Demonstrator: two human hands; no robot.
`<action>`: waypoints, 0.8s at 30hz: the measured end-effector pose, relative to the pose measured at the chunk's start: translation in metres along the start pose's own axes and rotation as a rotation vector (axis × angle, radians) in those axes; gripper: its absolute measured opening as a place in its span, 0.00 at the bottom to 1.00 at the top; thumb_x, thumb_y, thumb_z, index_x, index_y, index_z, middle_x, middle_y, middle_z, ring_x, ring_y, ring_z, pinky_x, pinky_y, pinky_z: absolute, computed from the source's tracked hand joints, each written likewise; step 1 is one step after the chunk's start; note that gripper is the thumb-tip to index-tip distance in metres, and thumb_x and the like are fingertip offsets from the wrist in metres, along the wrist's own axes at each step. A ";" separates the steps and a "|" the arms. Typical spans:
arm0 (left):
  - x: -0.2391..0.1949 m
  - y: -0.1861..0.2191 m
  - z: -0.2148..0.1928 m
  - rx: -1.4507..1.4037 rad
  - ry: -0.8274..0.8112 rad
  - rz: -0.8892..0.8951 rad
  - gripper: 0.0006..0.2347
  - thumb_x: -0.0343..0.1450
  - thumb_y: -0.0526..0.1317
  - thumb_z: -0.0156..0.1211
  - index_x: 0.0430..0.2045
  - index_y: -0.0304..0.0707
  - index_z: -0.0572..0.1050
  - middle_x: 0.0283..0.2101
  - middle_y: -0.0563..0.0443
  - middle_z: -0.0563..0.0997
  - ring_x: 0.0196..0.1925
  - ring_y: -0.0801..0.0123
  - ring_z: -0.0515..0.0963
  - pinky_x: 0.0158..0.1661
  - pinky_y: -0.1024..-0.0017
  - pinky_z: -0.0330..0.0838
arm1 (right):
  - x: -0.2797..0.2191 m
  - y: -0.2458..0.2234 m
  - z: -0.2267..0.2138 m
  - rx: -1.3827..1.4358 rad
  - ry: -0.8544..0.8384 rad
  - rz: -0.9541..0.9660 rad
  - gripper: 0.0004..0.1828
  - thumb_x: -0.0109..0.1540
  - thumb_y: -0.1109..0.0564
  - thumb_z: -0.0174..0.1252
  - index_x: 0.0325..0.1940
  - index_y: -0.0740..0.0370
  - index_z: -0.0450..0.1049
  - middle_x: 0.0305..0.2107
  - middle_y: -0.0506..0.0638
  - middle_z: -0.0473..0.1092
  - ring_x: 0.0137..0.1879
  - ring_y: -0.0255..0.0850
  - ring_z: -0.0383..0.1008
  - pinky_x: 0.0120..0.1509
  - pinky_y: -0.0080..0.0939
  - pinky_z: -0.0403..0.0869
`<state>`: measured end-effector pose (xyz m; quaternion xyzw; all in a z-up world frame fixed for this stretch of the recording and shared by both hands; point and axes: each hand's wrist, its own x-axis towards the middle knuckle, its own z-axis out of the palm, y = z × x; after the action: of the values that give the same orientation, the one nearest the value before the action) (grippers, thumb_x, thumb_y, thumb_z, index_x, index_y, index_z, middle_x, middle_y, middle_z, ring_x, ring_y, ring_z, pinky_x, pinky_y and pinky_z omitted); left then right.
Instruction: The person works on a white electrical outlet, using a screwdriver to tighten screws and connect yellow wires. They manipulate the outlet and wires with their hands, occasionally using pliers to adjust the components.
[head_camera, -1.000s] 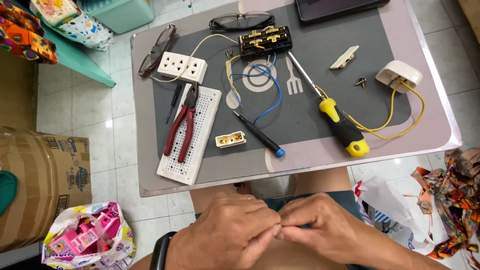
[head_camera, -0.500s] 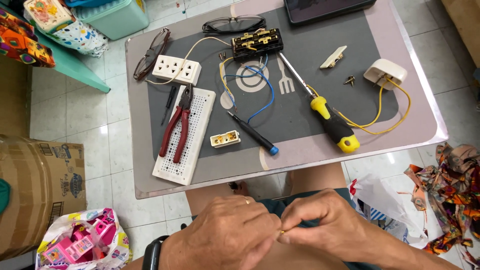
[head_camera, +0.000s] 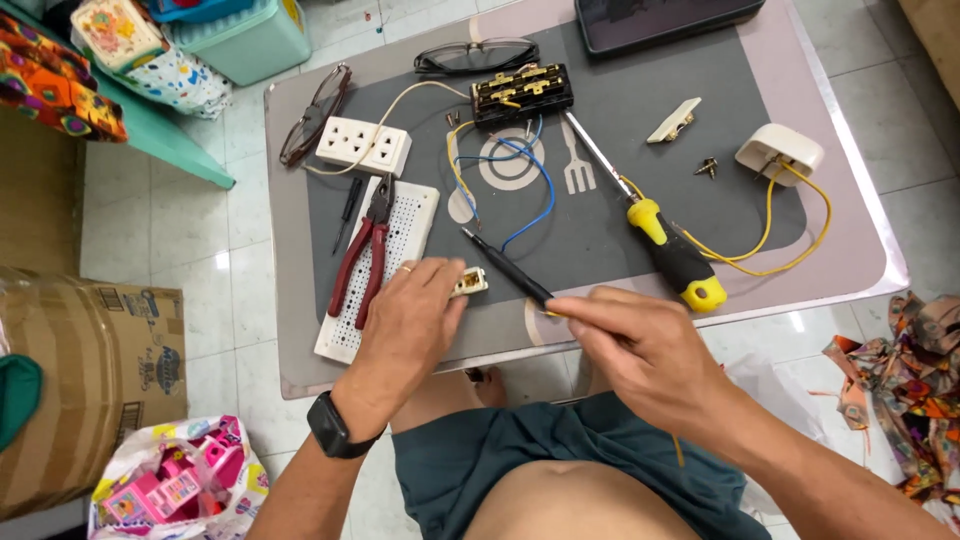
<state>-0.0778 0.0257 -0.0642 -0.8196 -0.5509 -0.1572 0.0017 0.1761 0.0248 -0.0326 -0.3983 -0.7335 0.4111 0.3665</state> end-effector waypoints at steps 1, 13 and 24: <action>0.002 0.001 -0.006 0.002 -0.006 0.007 0.14 0.62 0.33 0.65 0.39 0.39 0.71 0.37 0.48 0.74 0.37 0.54 0.71 0.40 0.62 0.68 | 0.002 0.005 0.004 0.004 0.007 0.004 0.13 0.61 0.64 0.51 0.46 0.63 0.79 0.24 0.47 0.72 0.28 0.36 0.70 0.33 0.35 0.66; 0.010 0.006 -0.022 -0.940 -0.059 -0.171 0.14 0.63 0.26 0.64 0.41 0.39 0.80 0.44 0.44 0.83 0.48 0.59 0.82 0.47 0.64 0.75 | 0.019 0.008 0.019 0.109 0.272 -0.061 0.05 0.55 0.63 0.64 0.31 0.55 0.81 0.14 0.44 0.69 0.19 0.32 0.66 0.25 0.30 0.68; 0.014 0.013 -0.018 -1.125 -0.116 -0.246 0.11 0.64 0.26 0.64 0.39 0.31 0.79 0.45 0.40 0.82 0.47 0.65 0.78 0.46 0.67 0.77 | 0.021 -0.006 0.016 -0.125 0.300 -0.260 0.08 0.58 0.65 0.59 0.28 0.55 0.78 0.14 0.43 0.64 0.19 0.39 0.66 0.25 0.31 0.69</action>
<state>-0.0660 0.0298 -0.0414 -0.6316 -0.4733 -0.3797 -0.4827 0.1520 0.0360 -0.0288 -0.3791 -0.7399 0.2503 0.4962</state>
